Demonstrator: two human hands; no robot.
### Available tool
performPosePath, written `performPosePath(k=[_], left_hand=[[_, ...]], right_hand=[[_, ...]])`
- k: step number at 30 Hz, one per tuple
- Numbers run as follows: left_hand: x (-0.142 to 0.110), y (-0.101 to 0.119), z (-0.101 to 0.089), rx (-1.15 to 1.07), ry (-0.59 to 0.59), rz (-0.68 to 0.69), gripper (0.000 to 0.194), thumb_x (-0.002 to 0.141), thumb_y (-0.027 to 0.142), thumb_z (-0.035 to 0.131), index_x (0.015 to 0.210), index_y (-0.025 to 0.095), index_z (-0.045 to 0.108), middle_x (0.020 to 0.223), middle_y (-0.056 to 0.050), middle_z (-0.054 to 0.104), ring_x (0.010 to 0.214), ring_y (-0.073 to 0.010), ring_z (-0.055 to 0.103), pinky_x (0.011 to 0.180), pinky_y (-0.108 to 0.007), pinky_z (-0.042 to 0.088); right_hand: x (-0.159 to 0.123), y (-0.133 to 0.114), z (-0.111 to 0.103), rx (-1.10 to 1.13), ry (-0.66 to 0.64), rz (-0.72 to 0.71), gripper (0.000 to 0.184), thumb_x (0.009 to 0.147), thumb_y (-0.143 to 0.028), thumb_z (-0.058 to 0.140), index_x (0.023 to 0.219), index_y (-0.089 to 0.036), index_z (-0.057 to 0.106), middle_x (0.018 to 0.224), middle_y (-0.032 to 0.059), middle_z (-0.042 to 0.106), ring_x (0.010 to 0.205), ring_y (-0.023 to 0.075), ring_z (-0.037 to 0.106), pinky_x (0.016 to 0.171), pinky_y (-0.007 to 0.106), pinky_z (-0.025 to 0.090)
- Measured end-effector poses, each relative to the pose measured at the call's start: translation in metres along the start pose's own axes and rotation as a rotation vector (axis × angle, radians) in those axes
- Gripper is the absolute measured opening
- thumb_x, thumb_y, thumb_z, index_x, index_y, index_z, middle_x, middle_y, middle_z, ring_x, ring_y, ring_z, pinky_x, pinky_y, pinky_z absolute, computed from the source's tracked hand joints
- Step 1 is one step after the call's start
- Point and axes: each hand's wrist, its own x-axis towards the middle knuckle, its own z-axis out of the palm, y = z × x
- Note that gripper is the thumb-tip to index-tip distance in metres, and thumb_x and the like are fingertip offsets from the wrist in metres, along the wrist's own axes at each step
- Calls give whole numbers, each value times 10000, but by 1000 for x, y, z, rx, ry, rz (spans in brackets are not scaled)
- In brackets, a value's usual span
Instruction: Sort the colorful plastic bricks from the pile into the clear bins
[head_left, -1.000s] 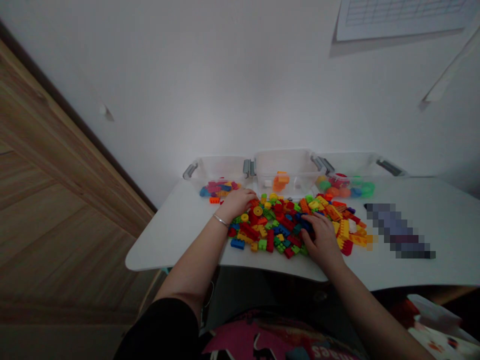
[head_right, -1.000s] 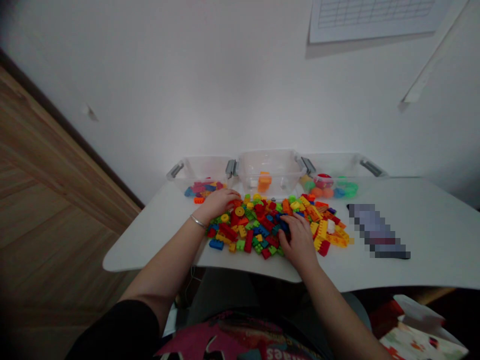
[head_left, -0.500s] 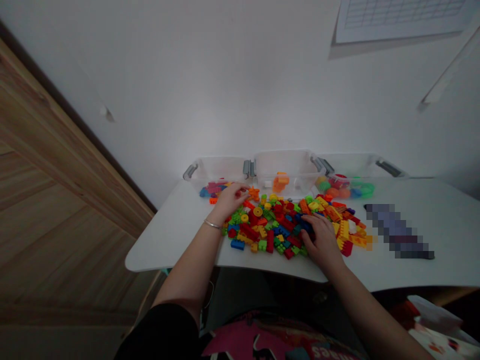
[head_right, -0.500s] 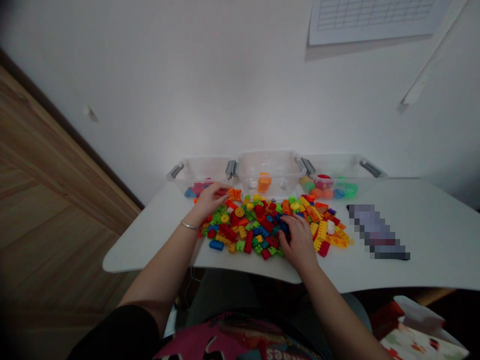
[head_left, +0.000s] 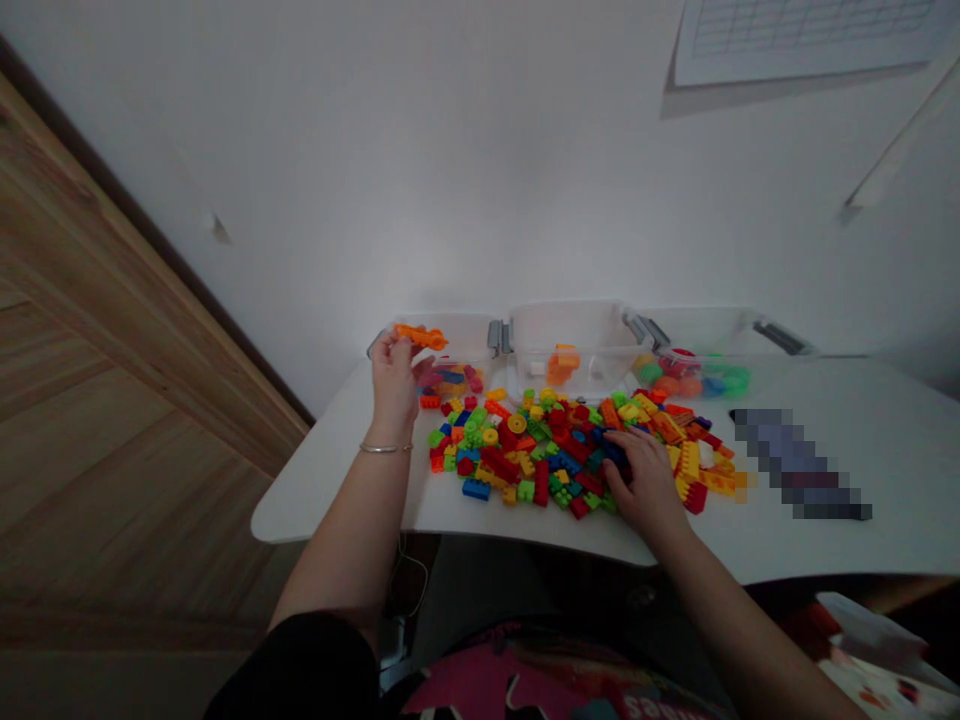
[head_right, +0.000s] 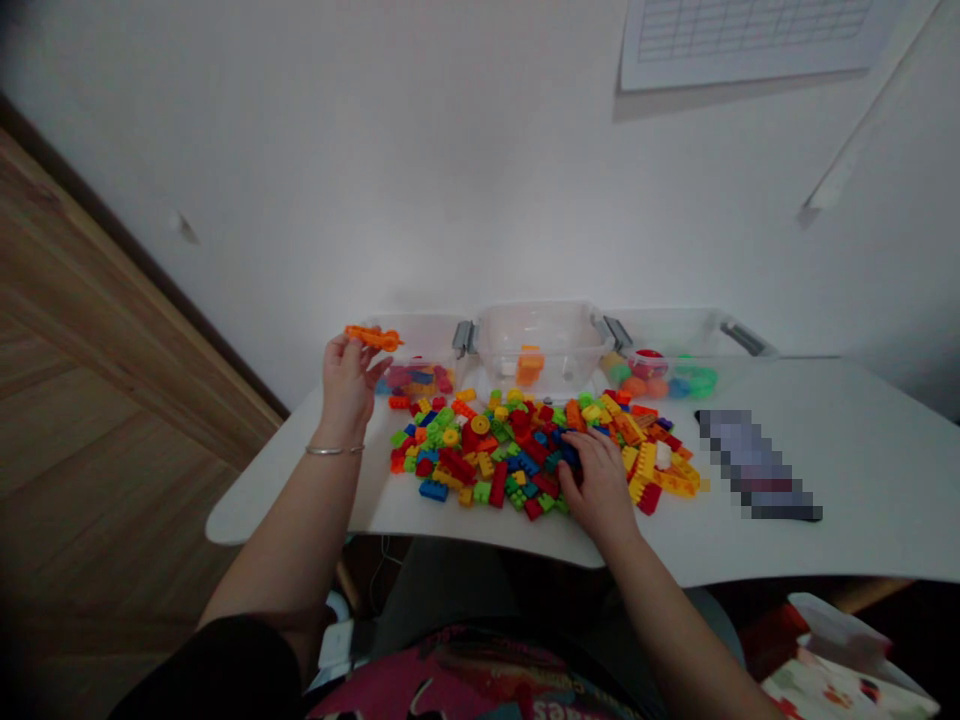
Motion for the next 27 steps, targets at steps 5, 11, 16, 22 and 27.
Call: performPosePath(k=[5, 11, 16, 22, 27], left_hand=[[27, 10, -16, 87, 219, 34, 263, 845, 389, 607, 951, 245, 415, 1025, -37, 691, 842, -133, 691, 607, -186, 482], [42, -3, -39, 229, 294, 37, 467, 837, 291, 597, 1256, 283, 389, 939, -8, 645, 728, -111, 662, 581, -188, 494], [48, -16, -54, 566, 177, 260, 451, 786, 219, 593, 1236, 231, 574, 1052, -48, 620, 851, -118, 628, 763, -230, 529], [55, -16, -56, 894, -14, 297, 424, 749, 195, 526, 1149, 164, 664, 1071, -90, 641, 869, -158, 624, 830, -303, 530], [54, -12, -53, 1325, -99, 261, 358, 771, 280, 567, 1094, 209, 703, 943, -83, 711, 914, -251, 646, 923, -428, 470]], right_hand=[[0, 0, 0, 2, 1, -1, 336, 893, -312, 494, 1182, -160, 576, 1146, 121, 652, 1190, 317, 490, 1018, 532, 421], [0, 1, 0, 16, 5, 10, 342, 890, -312, 496, 1183, -158, 580, 1149, 125, 653, 1197, 312, 490, 1025, 530, 414], [0, 1, 0, 31, -2, 29, 345, 886, -312, 492, 1187, -173, 584, 1158, 124, 651, 1210, 313, 485, 1032, 545, 403], [1, 0, -1, 41, -7, 27, 353, 879, -312, 497, 1194, -182, 588, 1155, 127, 651, 1211, 322, 488, 1028, 562, 398], [0, 0, -1, 34, -8, 29, 350, 881, -305, 499, 1196, -177, 579, 1153, 126, 649, 1211, 317, 484, 1032, 552, 397]])
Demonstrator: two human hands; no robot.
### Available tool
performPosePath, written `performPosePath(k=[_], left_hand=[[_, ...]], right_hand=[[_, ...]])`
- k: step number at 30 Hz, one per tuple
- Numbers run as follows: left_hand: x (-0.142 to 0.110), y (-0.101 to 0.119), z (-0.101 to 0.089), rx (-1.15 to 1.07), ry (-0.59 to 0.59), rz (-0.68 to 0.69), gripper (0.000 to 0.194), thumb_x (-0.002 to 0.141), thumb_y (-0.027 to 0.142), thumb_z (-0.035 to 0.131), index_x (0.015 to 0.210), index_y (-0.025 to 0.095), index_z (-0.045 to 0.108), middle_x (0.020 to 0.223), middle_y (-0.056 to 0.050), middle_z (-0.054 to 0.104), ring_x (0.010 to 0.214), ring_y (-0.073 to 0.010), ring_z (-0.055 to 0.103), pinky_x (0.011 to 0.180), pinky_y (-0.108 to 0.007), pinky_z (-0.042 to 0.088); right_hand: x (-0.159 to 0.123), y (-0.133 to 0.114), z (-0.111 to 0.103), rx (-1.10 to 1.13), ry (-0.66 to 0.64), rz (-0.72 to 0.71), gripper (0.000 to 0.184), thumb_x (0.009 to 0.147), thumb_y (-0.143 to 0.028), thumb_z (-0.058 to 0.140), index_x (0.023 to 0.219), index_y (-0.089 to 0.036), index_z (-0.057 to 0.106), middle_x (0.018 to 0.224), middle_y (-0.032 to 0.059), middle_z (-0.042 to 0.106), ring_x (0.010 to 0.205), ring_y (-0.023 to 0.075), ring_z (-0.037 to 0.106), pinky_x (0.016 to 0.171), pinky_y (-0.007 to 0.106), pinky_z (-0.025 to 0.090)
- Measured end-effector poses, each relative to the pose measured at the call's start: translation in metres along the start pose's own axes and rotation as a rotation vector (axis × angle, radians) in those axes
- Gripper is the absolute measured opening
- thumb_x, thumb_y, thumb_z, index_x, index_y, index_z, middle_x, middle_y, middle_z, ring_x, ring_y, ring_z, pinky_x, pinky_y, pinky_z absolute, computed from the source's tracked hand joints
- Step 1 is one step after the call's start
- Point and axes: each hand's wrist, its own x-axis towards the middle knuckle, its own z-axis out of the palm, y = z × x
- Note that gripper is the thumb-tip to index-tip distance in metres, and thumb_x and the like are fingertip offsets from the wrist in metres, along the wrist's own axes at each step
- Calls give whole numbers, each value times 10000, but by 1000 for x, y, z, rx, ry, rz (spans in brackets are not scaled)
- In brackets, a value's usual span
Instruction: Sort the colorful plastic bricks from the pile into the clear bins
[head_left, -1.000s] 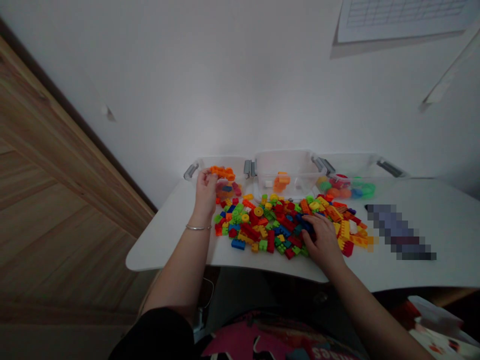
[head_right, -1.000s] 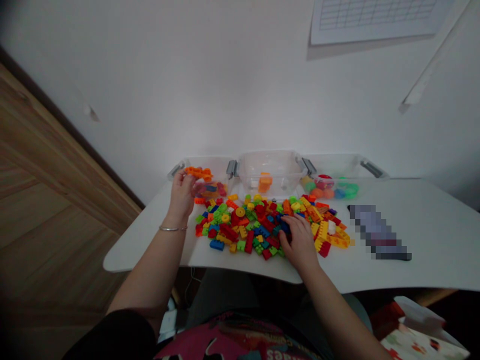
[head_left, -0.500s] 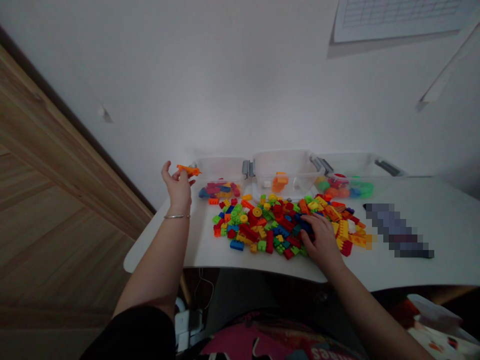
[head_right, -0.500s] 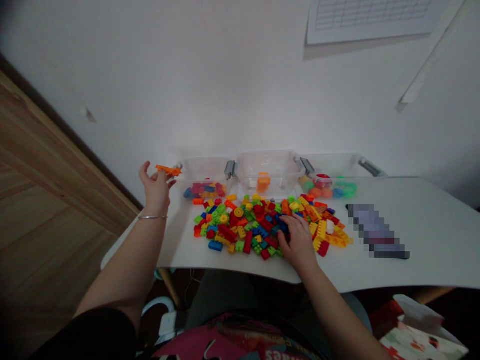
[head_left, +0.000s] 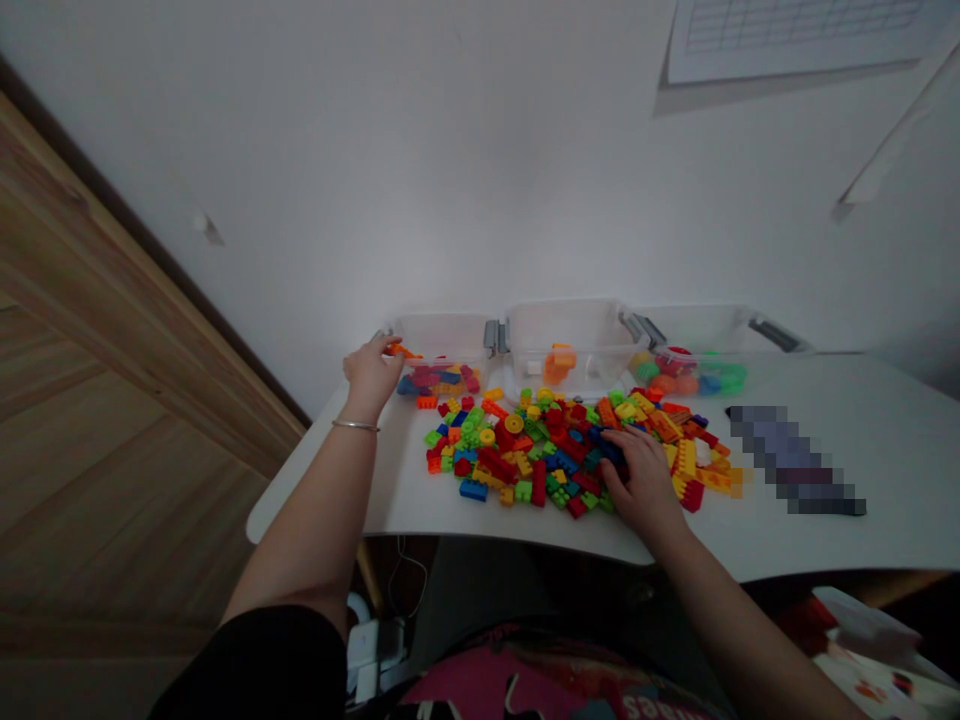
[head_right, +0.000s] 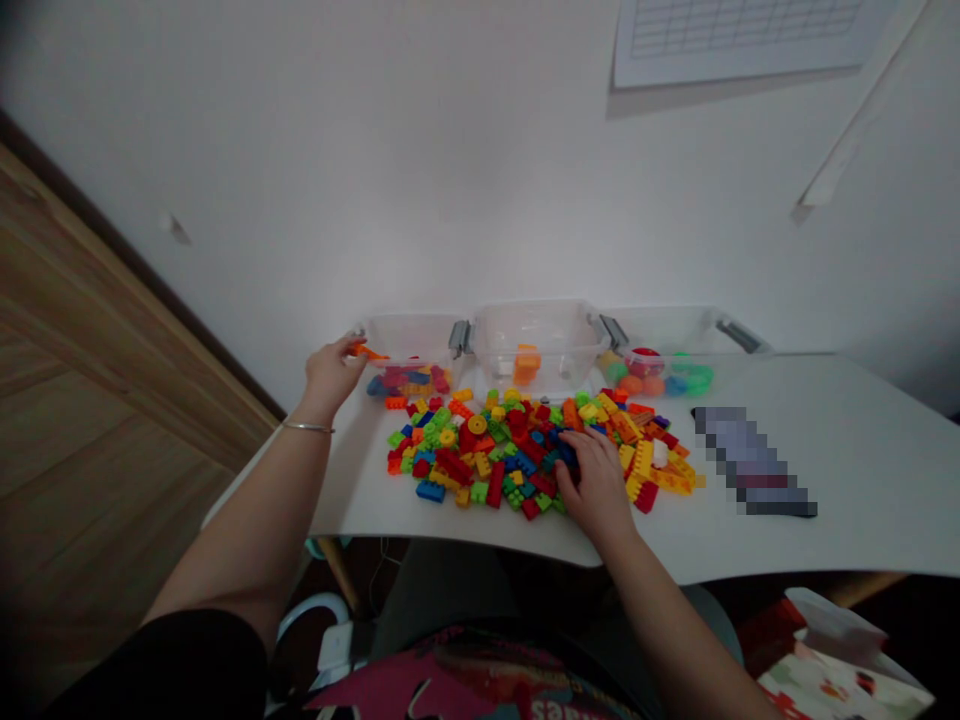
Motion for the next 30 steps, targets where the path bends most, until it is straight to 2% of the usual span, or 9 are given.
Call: performPosePath(k=[3, 7, 12, 17, 20, 23, 25, 27, 30], left_hand=[[0, 2, -1, 111, -26, 24, 347, 798, 307, 545, 1077, 189, 714, 911, -97, 730, 949, -292, 653, 957, -464, 438], [2, 0, 2, 61, -48, 63, 353, 795, 288, 512, 1035, 142, 725, 919, -136, 724, 959, -301, 644, 933, -441, 453], [2, -4, 9, 11, 6, 77, 265, 782, 277, 510, 870, 183, 741, 863, -113, 719, 957, -301, 638, 942, -456, 445], [-2, -2, 9, -4, -31, 100, 292, 831, 257, 459, 840, 177, 739, 944, -120, 720, 1033, -290, 632, 994, -460, 418], [-6, 1, 1, -50, 19, 142, 273, 836, 271, 489, 912, 181, 736, 1067, -121, 694, 1095, -277, 603, 1030, -452, 396], [-18, 7, -9, -96, 110, 229, 271, 845, 308, 520, 997, 205, 720, 1166, -109, 653, 1166, -270, 558, 1073, -472, 353], [-31, 12, -15, -141, 121, 279, 271, 853, 321, 526, 1023, 218, 711, 1187, -98, 638, 1170, -261, 553, 1072, -467, 358], [-46, 18, -17, -195, 90, 298, 269, 862, 320, 521, 1026, 218, 709, 1177, -95, 636, 1147, -256, 566, 1051, -463, 387], [-72, 28, -14, -270, -21, 317, 264, 869, 320, 530, 1036, 218, 707, 1135, -92, 647, 1104, -250, 586, 1027, -459, 423]], right_hand=[[0, 0, 1, -3, 7, -10, 342, 885, -304, 499, 1193, -177, 575, 1149, 122, 649, 1208, 311, 482, 1034, 543, 399], [0, 0, 1, 1, 20, -11, 345, 886, -309, 496, 1193, -173, 575, 1134, 122, 652, 1200, 308, 485, 1030, 541, 403], [0, 0, 1, 1, 9, 1, 349, 885, -316, 496, 1196, -181, 577, 1144, 124, 651, 1205, 315, 485, 1025, 552, 401], [0, 1, 1, 1, -3, 6, 355, 881, -317, 495, 1198, -181, 579, 1150, 126, 650, 1213, 318, 484, 1028, 554, 400], [0, 1, 1, 3, -2, 14, 357, 881, -317, 496, 1206, -196, 581, 1160, 121, 647, 1219, 319, 483, 1032, 559, 398], [0, 1, 1, -4, -1, 12, 356, 884, -321, 492, 1203, -194, 584, 1156, 121, 649, 1217, 320, 484, 1028, 560, 400], [0, 1, 1, -10, -1, 5, 355, 886, -323, 490, 1199, -183, 583, 1144, 124, 651, 1210, 318, 484, 1026, 553, 405], [0, 0, 1, -15, -2, -2, 355, 886, -322, 491, 1195, -173, 581, 1135, 128, 652, 1203, 318, 486, 1024, 548, 407], [0, -1, 1, -18, -11, 1, 358, 882, -318, 495, 1198, -177, 583, 1134, 131, 650, 1200, 323, 489, 1018, 555, 409]])
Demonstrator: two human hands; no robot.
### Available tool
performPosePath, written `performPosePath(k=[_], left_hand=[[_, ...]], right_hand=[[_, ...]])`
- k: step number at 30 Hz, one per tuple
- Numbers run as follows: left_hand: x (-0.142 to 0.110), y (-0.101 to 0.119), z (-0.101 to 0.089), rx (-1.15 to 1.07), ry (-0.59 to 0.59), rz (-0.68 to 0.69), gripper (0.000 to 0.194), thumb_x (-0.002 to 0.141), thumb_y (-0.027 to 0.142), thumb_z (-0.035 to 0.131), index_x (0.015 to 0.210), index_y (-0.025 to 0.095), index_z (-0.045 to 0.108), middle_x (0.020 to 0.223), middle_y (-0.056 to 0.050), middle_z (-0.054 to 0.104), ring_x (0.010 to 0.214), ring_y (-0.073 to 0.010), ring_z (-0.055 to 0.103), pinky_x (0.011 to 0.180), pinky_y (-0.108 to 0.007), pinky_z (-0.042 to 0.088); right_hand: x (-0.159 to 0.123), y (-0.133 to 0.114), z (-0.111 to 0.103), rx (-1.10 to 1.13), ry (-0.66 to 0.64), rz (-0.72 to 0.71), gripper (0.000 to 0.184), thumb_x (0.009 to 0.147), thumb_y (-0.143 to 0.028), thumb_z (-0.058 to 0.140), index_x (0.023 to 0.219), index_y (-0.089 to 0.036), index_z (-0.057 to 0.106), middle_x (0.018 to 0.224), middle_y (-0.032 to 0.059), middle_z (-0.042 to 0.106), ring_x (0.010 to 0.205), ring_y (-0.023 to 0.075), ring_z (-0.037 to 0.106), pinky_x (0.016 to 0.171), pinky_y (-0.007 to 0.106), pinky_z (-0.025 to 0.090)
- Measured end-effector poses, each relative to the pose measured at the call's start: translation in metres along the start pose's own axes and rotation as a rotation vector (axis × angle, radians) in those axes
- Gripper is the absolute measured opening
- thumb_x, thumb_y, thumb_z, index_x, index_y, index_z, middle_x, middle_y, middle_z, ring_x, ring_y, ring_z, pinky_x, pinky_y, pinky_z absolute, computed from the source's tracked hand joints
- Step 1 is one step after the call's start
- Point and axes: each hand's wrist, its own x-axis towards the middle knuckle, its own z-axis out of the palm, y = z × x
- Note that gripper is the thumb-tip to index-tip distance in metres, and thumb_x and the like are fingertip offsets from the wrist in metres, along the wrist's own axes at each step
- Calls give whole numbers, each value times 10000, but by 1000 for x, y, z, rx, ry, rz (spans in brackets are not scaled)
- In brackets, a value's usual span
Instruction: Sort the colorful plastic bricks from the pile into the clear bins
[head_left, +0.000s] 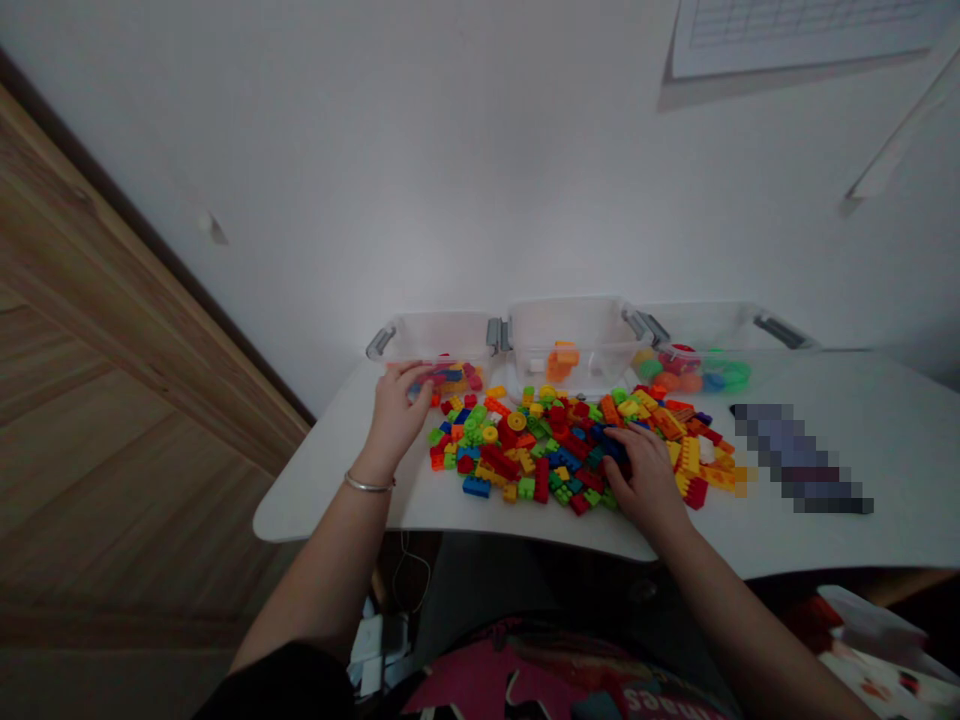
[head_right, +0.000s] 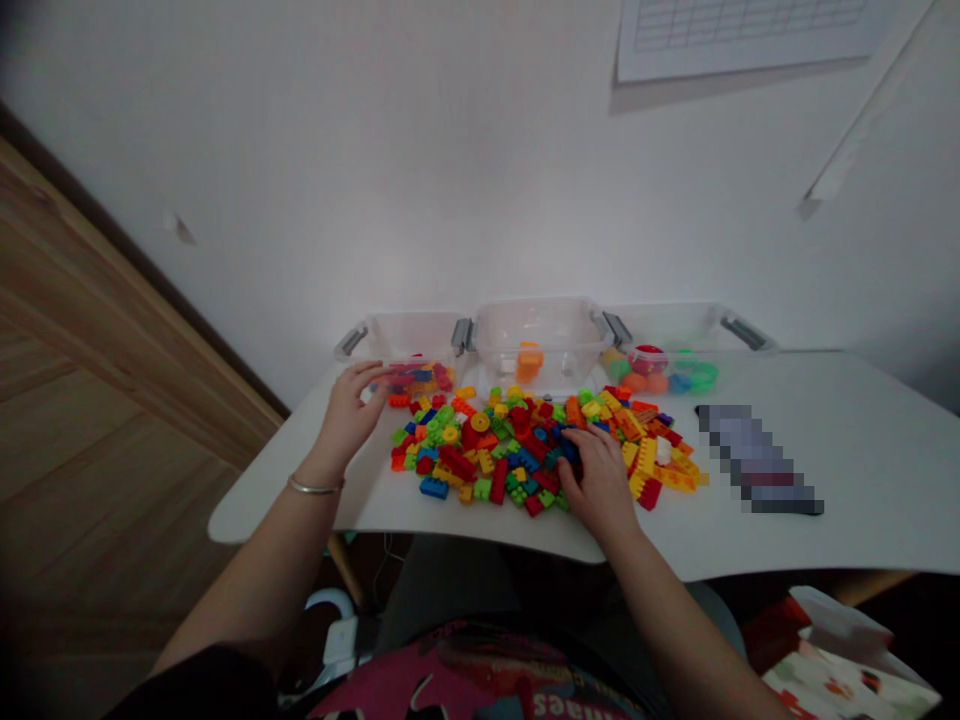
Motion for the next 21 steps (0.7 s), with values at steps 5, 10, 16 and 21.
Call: performPosePath(k=[5, 10, 16, 21], left_hand=[[-39, 25, 20, -37, -175, 43, 266, 876, 290, 544, 1088, 239, 696, 1160, -95, 649, 1116, -265, 583, 1007, -489, 442], [-71, 50, 28, -39, -317, 98, 318, 852, 313, 617, 1164, 271, 664, 1251, -104, 614, 1164, -288, 551, 1009, -514, 438], [-85, 64, 27, 12, -413, 181, 443, 762, 334, 750, 1190, 284, 648, 1356, -95, 556, 1266, -318, 462, 1079, -547, 366], [-90, 59, 32, 69, -385, 190, 355, 771, 267, 734, 1122, 285, 683, 1312, -86, 586, 1229, -315, 481, 1058, -541, 392]], right_hand=[[0, -1, 0, 13, 0, 10, 370, 882, -322, 491, 1215, -193, 585, 1141, 125, 650, 1202, 323, 493, 1022, 565, 403], [0, -1, 0, 9, 7, 8, 364, 881, -327, 492, 1207, -195, 585, 1139, 121, 650, 1199, 324, 493, 1015, 565, 407], [0, -1, 0, 0, 9, 1, 355, 884, -320, 491, 1194, -174, 585, 1137, 128, 653, 1190, 323, 497, 1010, 548, 416], [0, -2, 0, 1, 8, 1, 353, 885, -317, 491, 1198, -178, 579, 1147, 124, 652, 1196, 324, 490, 1014, 552, 410]])
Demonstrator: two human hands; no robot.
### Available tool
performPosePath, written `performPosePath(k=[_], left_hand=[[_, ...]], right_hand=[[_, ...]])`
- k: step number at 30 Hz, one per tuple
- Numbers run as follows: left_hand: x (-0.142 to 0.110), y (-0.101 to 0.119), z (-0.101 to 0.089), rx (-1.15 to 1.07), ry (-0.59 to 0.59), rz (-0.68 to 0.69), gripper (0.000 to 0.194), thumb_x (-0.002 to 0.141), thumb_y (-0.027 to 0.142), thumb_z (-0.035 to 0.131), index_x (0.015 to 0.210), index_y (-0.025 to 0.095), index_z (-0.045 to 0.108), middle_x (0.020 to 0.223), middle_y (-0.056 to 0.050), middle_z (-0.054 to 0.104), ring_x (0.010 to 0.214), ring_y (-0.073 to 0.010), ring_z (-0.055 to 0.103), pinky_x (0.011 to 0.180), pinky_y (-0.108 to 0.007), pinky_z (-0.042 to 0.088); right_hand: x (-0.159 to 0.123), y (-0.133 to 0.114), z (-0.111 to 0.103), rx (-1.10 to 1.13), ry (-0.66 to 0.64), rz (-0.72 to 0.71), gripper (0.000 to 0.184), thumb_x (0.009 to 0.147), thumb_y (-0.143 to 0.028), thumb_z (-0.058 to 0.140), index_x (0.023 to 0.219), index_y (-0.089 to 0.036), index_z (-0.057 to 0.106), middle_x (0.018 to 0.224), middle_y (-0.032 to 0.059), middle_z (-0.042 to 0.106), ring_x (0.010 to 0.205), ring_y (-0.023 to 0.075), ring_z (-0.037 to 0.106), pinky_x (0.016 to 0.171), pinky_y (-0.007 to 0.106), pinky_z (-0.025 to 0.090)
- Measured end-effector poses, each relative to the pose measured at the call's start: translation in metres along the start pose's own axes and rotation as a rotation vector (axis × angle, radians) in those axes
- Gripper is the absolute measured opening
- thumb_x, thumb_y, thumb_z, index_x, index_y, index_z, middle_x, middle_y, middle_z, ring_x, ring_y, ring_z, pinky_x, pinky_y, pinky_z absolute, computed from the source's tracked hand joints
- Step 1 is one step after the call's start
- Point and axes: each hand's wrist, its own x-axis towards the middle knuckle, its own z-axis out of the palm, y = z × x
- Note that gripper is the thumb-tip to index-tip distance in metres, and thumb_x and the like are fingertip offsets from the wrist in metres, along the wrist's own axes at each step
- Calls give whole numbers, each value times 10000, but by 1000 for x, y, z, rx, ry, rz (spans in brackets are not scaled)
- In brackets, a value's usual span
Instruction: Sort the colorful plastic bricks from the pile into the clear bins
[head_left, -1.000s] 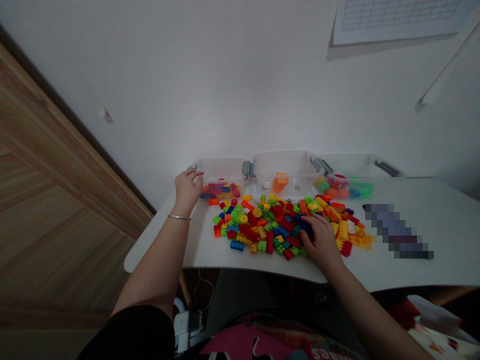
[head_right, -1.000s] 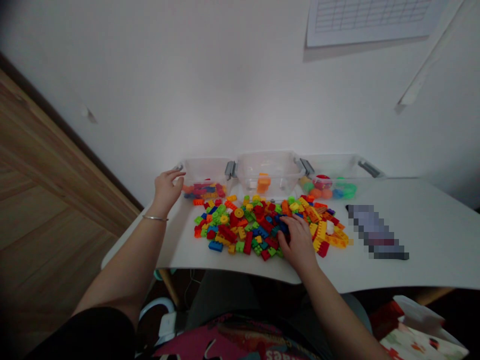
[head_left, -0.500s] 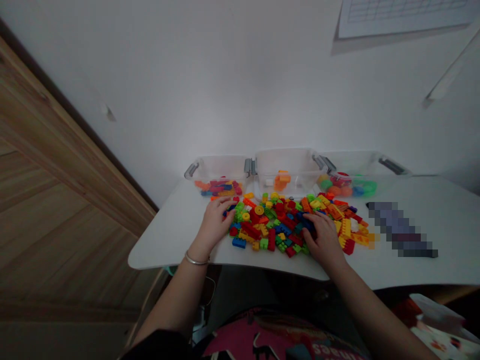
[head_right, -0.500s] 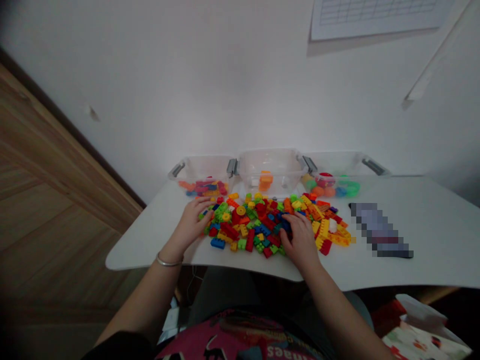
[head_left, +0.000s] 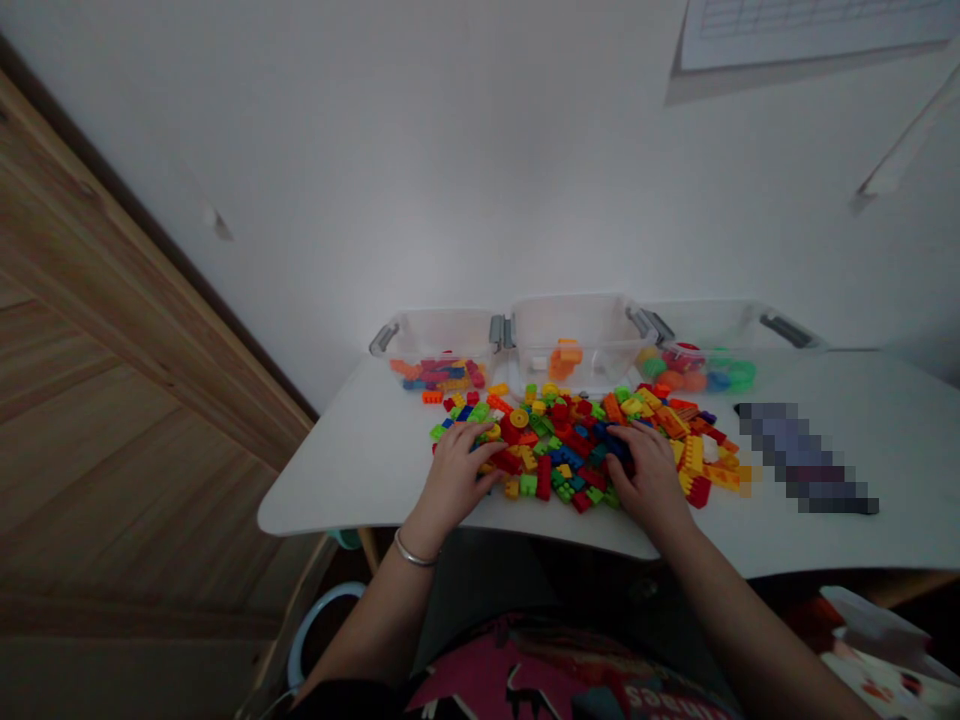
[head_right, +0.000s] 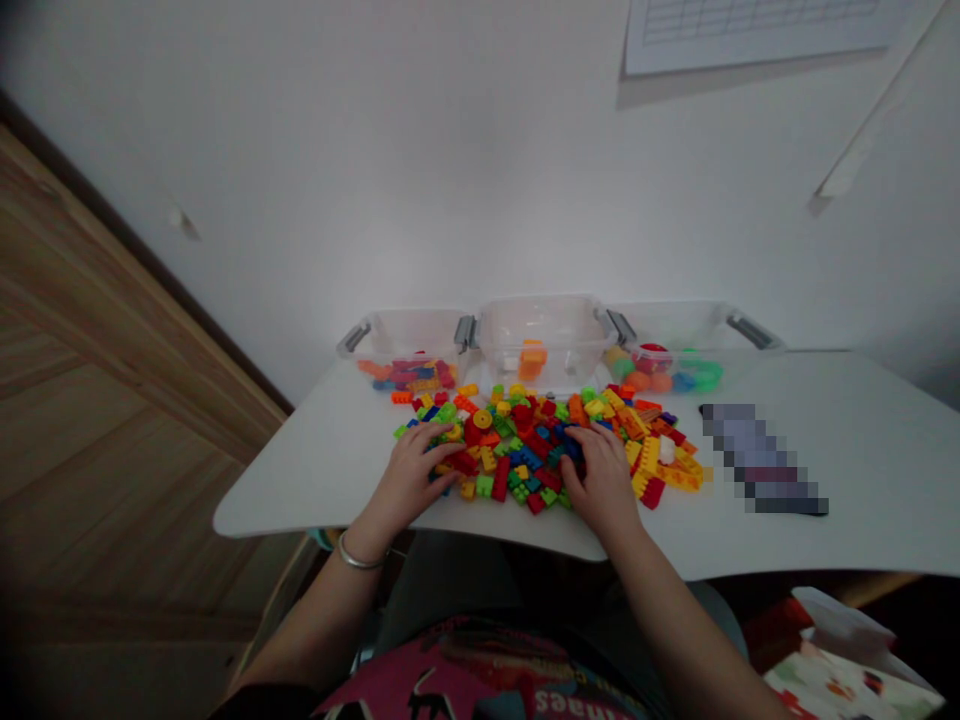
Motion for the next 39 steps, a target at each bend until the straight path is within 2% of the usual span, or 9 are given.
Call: performPosePath(k=[18, 33, 39], left_hand=[[-2, -1, 5, 163, 47, 0, 382, 856, 269, 642, 1236, 239, 616, 1347, -115, 549, 1198, -300, 512, 1024, -515, 421], [-3, 2, 0, 241, 46, 15, 376, 865, 220, 612, 1238, 262, 617, 1269, -85, 625, 1147, -265, 563, 1082, -538, 349], [-2, 3, 2, 226, 70, 14, 329, 859, 214, 628, 1186, 243, 647, 1168, -82, 670, 1056, -254, 607, 1046, -529, 386]], right_hand=[[-1, 2, 1, -18, 14, -16, 348, 887, -318, 495, 1182, -153, 582, 1128, 133, 657, 1185, 318, 497, 1017, 535, 418], [-1, 2, 1, -18, 0, -11, 350, 895, -320, 483, 1195, -163, 571, 1146, 125, 650, 1200, 323, 492, 1023, 543, 409], [0, 1, 1, -22, 5, -11, 351, 893, -320, 481, 1183, -147, 577, 1135, 132, 654, 1193, 320, 494, 1017, 534, 419]])
